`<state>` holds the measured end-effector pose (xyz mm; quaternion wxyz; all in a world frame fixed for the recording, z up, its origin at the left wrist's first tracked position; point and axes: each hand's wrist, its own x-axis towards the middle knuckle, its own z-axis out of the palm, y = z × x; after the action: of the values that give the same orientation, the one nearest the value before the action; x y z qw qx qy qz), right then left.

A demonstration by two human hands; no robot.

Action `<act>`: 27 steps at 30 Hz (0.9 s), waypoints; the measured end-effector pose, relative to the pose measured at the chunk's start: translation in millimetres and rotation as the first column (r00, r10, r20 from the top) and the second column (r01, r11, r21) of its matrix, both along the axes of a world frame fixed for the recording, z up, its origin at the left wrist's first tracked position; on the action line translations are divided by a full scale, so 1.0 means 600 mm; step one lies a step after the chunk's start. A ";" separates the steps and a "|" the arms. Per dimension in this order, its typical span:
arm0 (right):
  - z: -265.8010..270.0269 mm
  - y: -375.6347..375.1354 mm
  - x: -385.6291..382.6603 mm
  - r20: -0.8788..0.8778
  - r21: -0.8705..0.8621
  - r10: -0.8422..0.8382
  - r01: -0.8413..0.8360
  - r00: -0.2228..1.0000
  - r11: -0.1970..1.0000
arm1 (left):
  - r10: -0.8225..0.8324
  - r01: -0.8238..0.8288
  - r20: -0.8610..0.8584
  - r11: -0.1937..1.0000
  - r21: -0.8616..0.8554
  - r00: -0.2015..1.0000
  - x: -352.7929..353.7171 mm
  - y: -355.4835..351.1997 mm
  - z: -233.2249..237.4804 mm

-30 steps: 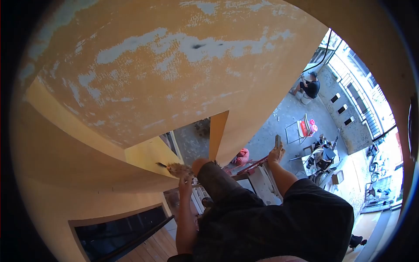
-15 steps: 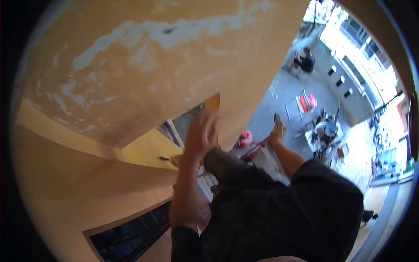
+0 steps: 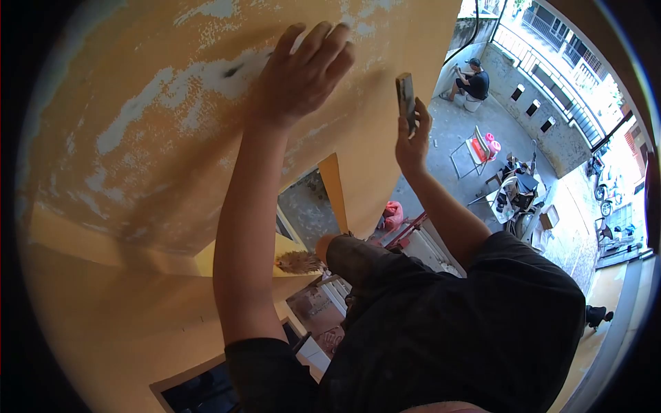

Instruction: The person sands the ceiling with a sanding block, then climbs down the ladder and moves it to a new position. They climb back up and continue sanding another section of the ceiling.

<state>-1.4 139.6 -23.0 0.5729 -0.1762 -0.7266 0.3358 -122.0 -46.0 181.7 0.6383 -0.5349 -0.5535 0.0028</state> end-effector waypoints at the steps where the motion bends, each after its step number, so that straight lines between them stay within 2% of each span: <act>1: 0.011 -0.015 -0.010 0.009 -0.015 0.008 -0.008 1.000 1.000 | -0.002 0.002 -0.005 1.000 -0.007 1.000 -0.001 0.000 0.001; 3: -0.011 -0.037 -0.027 -0.019 -0.025 0.030 -0.031 0.999 0.999 | 0.026 -0.036 0.118 0.996 0.082 0.993 0.000 -0.006 -0.002; 5: -0.035 -0.063 -0.031 0.044 -0.128 0.092 -0.086 0.995 0.988 | 0.048 -0.057 0.116 0.995 0.077 0.992 0.001 -0.005 -0.003; 9: -0.096 -0.069 -0.028 0.113 0.025 0.055 -0.058 0.992 0.998 | 0.067 -0.079 0.098 0.989 0.122 0.993 0.002 0.000 -0.001; 11: -0.071 -0.069 -0.030 0.093 -0.012 0.120 -0.119 0.988 0.993 | 0.094 -0.104 0.090 0.988 0.112 0.992 0.001 -0.001 -0.003; 14: 0.003 -0.051 -0.042 0.013 0.178 0.027 -0.029 1.000 0.984 | 0.092 -0.105 0.112 0.988 0.113 0.989 -0.001 0.001 -0.005; 16: 0.059 -0.049 -0.040 -0.023 0.119 0.025 -0.022 0.999 0.993 | 0.065 -0.082 0.135 0.989 0.121 0.989 0.000 0.002 -0.006; 18: 0.075 -0.040 -0.040 -0.062 0.032 0.008 -0.006 0.998 0.999 | 0.087 -0.107 0.173 0.988 0.111 0.981 0.004 -0.002 -0.005; 22: 0.013 -0.031 -0.034 -0.068 0.020 0.020 -0.018 0.998 1.000 | 0.142 -0.159 0.168 0.983 0.093 0.975 0.007 -0.003 -0.009; 25: -0.037 -0.043 -0.015 -0.006 0.012 0.027 -0.027 1.000 1.000 | 0.127 -0.151 0.218 0.984 0.097 0.968 0.009 0.001 -0.009; 27: -0.058 -0.043 -0.004 0.114 -0.026 0.040 -0.037 0.993 0.999 | 0.181 -0.203 0.222 0.976 0.081 0.958 0.014 0.001 -0.008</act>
<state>-3.5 113.6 -58.0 0.5217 -0.1880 -0.7574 0.3447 -113.5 -45.4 176.7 0.5988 -0.4421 -0.6675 -0.0210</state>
